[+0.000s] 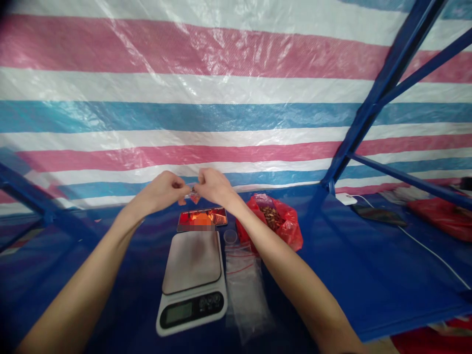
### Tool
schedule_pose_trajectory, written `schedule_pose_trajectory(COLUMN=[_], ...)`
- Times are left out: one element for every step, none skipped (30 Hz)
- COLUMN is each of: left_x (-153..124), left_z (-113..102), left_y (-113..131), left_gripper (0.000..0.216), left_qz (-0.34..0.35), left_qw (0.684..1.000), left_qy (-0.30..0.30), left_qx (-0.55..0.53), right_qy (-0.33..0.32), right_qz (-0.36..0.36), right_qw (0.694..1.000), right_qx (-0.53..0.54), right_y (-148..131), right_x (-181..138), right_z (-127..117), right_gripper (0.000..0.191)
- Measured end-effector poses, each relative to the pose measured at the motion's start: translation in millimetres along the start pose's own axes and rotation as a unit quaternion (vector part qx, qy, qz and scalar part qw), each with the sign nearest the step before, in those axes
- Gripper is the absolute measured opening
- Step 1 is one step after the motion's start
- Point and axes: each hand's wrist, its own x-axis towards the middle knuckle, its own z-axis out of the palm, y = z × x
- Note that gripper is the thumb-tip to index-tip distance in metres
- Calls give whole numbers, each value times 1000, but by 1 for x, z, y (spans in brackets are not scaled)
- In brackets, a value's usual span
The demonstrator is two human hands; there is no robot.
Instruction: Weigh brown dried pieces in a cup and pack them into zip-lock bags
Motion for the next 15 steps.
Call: schedule_pose_trajectory(left_x=[0,-1,-2,-3,-5,-6,-8,-10,-12,-14,-16,-19,-22,-27,-31], left_z=[-1,-2,-4,-6,-7,-8,-8,-6,-4,0,5,11,17,22,27], left_y=[1,2,3,4,5,7,10,13,17,22,27,33,39,45,48], left_gripper=[26,25,24,25,26,27,28,28,28,29,30,32,34,37,39], left_qz=[8,16,20,20,17,15,14,17,23,29,34,38,40,41,40], left_qw=[1000,999,997,994,990,985,979,973,966,960,953,948,943,938,932], left_qy=[3,6,7,6,3,-4,-15,-30,-46,-64,-81,-98,-113,-127,-141], left_qx=[-15,-39,-70,-106,-141,-173,-202,-229,-252,-273,-289,-302,-311,-321,-332], right_qy=[-5,-11,-19,-31,-49,-71,-94,-107,-104,-86,-55,-19,14,42,64], right_qz=[1,4,7,16,39,73,116,161,199,223,232,232,228,223,219], right_qw=[1000,998,997,993,985,970,945,912,877,852,843,842,845,850,856], right_qx=[28,56,81,113,159,221,291,363,424,466,483,487,483,475,463], right_y=[0,0,0,1,2,4,6,8,10,11,12,12,13,13,13], right_x=[-2,-6,-10,-15,-22,-29,-36,-44,-52,-61,-71,-81,-91,-102,-113], right_z=[1,1,1,1,1,1,1,2,2,2,2,1,-1,-5,-11], right_gripper=[26,22,21,28,38,47,53,55,53,48,42,35,30,26,24])
